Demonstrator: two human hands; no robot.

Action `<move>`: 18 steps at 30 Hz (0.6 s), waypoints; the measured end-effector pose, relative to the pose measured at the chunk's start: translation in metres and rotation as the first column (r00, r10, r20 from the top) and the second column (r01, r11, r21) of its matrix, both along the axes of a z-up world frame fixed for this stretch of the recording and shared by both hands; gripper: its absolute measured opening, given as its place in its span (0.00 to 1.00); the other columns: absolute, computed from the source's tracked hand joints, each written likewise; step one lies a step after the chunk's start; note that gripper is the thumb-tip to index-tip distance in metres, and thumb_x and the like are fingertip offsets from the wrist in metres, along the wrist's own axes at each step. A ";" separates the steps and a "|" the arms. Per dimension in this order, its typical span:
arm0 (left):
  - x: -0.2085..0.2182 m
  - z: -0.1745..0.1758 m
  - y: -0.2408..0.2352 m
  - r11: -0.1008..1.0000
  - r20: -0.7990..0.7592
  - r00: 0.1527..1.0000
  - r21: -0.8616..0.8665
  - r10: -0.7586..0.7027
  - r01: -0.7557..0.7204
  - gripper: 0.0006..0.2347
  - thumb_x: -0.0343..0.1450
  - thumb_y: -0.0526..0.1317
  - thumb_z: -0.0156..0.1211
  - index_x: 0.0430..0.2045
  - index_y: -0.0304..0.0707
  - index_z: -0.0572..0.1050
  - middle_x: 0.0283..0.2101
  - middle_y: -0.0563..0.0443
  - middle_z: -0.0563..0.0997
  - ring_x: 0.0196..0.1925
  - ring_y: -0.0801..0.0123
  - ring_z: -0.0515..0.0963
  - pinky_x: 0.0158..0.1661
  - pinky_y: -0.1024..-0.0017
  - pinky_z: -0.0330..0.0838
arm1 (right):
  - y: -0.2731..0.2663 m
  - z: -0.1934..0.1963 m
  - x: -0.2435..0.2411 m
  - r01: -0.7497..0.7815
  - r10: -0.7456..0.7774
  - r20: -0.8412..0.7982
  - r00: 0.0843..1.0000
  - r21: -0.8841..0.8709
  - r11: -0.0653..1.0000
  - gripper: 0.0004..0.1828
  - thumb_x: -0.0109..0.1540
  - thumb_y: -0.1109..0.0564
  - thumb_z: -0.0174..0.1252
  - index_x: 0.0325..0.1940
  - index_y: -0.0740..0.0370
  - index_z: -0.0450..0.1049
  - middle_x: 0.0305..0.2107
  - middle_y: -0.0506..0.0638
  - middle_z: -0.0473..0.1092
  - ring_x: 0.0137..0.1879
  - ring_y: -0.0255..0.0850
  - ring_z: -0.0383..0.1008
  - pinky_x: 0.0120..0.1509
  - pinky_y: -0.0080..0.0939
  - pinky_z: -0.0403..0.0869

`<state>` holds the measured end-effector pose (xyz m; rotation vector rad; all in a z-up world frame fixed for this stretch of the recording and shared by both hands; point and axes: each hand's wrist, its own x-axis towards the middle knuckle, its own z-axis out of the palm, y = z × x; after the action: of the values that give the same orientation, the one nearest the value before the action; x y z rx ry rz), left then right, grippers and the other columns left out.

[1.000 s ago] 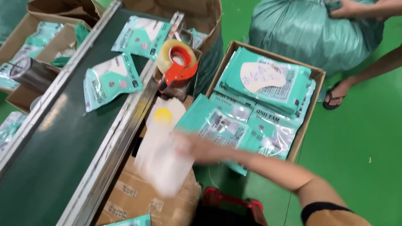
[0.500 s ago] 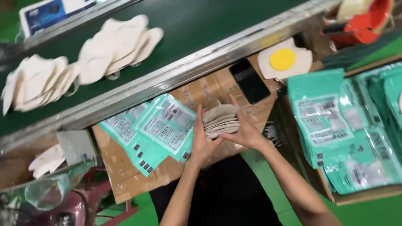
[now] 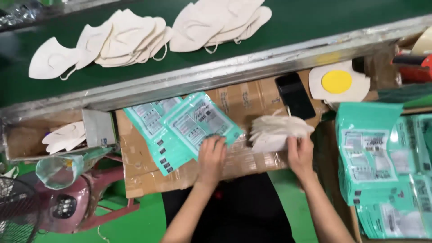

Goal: The person gathers stacks of face masks from a conveyor belt, inserts them into individual plastic pouches, and organizes the packed items into a box.

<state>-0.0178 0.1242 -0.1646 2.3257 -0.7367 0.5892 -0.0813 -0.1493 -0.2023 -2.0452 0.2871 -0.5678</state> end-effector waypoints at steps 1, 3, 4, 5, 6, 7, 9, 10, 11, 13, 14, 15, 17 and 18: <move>-0.001 -0.005 0.012 0.997 -0.043 0.999 0.071 -0.005 0.009 0.13 0.66 0.29 0.62 0.44 0.31 0.77 0.45 0.42 0.77 0.48 0.50 0.76 0.50 0.58 0.72 | -0.003 0.003 -0.006 0.015 -0.007 0.057 0.998 -0.126 0.992 0.06 0.70 0.59 0.54 0.44 0.67 0.69 0.36 0.59 0.69 0.40 0.49 0.72 0.44 0.46 0.70; -0.014 -0.017 0.020 0.991 -0.064 0.998 0.129 -0.013 0.021 0.12 0.65 0.28 0.61 0.43 0.30 0.77 0.45 0.42 0.77 0.47 0.51 0.77 0.49 0.60 0.74 | 0.001 0.007 -0.007 0.042 -0.042 0.013 0.999 -0.059 0.997 0.06 0.70 0.59 0.54 0.44 0.67 0.69 0.32 0.54 0.68 0.36 0.44 0.70 0.42 0.43 0.70; -0.005 -0.022 0.019 0.984 -0.052 0.998 0.176 -0.025 0.034 0.12 0.64 0.28 0.59 0.41 0.30 0.76 0.44 0.43 0.77 0.47 0.52 0.77 0.48 0.62 0.75 | -0.002 0.012 0.007 0.077 -0.077 0.001 0.997 -0.003 0.997 0.07 0.70 0.59 0.54 0.44 0.67 0.68 0.28 0.50 0.68 0.32 0.38 0.68 0.40 0.41 0.69; 0.014 -0.030 0.014 0.985 -0.032 0.999 0.169 -0.028 0.033 0.12 0.64 0.28 0.59 0.41 0.30 0.76 0.44 0.43 0.77 0.47 0.52 0.77 0.48 0.62 0.75 | 0.002 0.011 0.017 0.080 -0.080 0.021 0.997 -0.009 0.997 0.07 0.70 0.59 0.54 0.44 0.67 0.68 0.28 0.50 0.68 0.32 0.38 0.68 0.40 0.41 0.69; 0.016 -0.038 0.014 0.976 -0.071 0.997 0.215 -0.015 0.030 0.09 0.65 0.28 0.59 0.38 0.31 0.76 0.41 0.43 0.77 0.45 0.52 0.78 0.45 0.61 0.75 | 0.011 0.008 0.013 0.052 -0.044 -0.043 0.998 0.203 0.978 0.06 0.70 0.59 0.54 0.45 0.65 0.69 0.28 0.45 0.66 0.33 0.34 0.65 0.38 0.38 0.66; 0.018 -0.048 0.015 0.965 -0.110 0.994 0.261 0.000 0.029 0.06 0.66 0.29 0.59 0.35 0.33 0.76 0.39 0.44 0.77 0.44 0.52 0.78 0.43 0.60 0.75 | 0.020 0.005 0.008 0.038 0.003 -0.099 0.995 0.406 0.913 0.05 0.70 0.58 0.53 0.46 0.62 0.70 0.28 0.40 0.64 0.34 0.30 0.62 0.36 0.34 0.63; 0.002 -0.018 0.017 0.980 -0.173 0.984 0.185 -0.042 0.074 0.07 0.65 0.31 0.61 0.34 0.32 0.76 0.37 0.42 0.76 0.43 0.49 0.77 0.40 0.58 0.74 | 0.047 -0.019 0.005 -0.064 0.140 -0.158 0.978 0.408 0.911 0.06 0.66 0.58 0.59 0.43 0.63 0.72 0.26 0.40 0.65 0.34 0.30 0.64 0.37 0.33 0.65; 0.014 -0.001 0.010 0.989 -0.180 0.979 0.096 -0.092 0.111 0.07 0.63 0.32 0.63 0.32 0.31 0.75 0.35 0.40 0.75 0.41 0.47 0.76 0.38 0.56 0.73 | 0.053 -0.028 0.023 -0.184 0.268 -0.168 0.949 0.397 0.899 0.08 0.62 0.59 0.65 0.40 0.64 0.73 0.25 0.40 0.67 0.33 0.30 0.65 0.37 0.31 0.67; 0.021 0.012 0.004 0.990 -0.157 0.983 0.087 -0.098 0.113 0.07 0.63 0.32 0.63 0.32 0.31 0.75 0.35 0.40 0.75 0.41 0.47 0.76 0.38 0.56 0.73 | 0.060 0.001 0.038 -0.189 0.262 -0.150 0.953 0.382 0.905 0.08 0.62 0.59 0.65 0.40 0.64 0.73 0.25 0.40 0.67 0.33 0.30 0.65 0.37 0.31 0.67; 0.018 0.035 -0.003 0.984 -0.088 0.986 -0.122 -0.145 0.134 0.12 0.60 0.33 0.65 0.34 0.27 0.75 0.35 0.38 0.75 0.40 0.44 0.76 0.38 0.54 0.72 | 0.084 0.056 0.048 -0.208 0.340 -0.102 0.935 0.618 0.758 0.14 0.57 0.59 0.66 0.46 0.60 0.75 0.30 0.38 0.72 0.39 0.27 0.71 0.44 0.29 0.71; 0.016 0.039 -0.002 0.983 -0.091 0.985 -0.121 -0.149 0.138 0.12 0.60 0.33 0.65 0.34 0.27 0.75 0.35 0.38 0.75 0.40 0.44 0.76 0.38 0.54 0.72 | 0.081 0.053 0.046 -0.203 0.335 -0.104 0.936 0.620 0.758 0.14 0.57 0.59 0.66 0.46 0.60 0.75 0.30 0.38 0.72 0.39 0.27 0.71 0.44 0.29 0.71; 0.013 0.042 -0.001 0.985 -0.066 0.988 -0.116 -0.138 0.130 0.12 0.61 0.32 0.63 0.36 0.27 0.75 0.37 0.38 0.75 0.41 0.44 0.76 0.40 0.55 0.72 | 0.079 0.050 0.044 -0.153 0.363 -0.138 0.922 0.729 0.667 0.14 0.57 0.59 0.66 0.46 0.60 0.76 0.32 0.40 0.74 0.40 0.29 0.73 0.45 0.31 0.73; 0.017 0.049 0.002 0.986 -0.033 0.992 -0.116 -0.124 0.120 0.12 0.62 0.30 0.62 0.38 0.26 0.75 0.38 0.38 0.76 0.43 0.44 0.76 0.42 0.55 0.73 | 0.074 0.049 0.045 -0.102 0.396 -0.162 0.904 0.817 0.568 0.15 0.56 0.58 0.66 0.46 0.60 0.77 0.34 0.43 0.76 0.41 0.31 0.75 0.46 0.33 0.74; 0.019 0.051 0.004 0.984 -0.015 0.992 -0.134 -0.122 0.119 0.11 0.64 0.29 0.61 0.39 0.27 0.75 0.40 0.38 0.76 0.44 0.45 0.76 0.43 0.55 0.73 | 0.072 0.050 0.041 -0.160 0.389 -0.190 0.901 0.690 0.706 0.13 0.56 0.58 0.68 0.44 0.63 0.78 0.36 0.46 0.76 0.42 0.34 0.76 0.47 0.35 0.74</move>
<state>0.0008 0.1285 -0.1140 2.1455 -0.7964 0.5393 -0.0407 -0.0777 -0.1521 -1.4193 0.3072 0.0847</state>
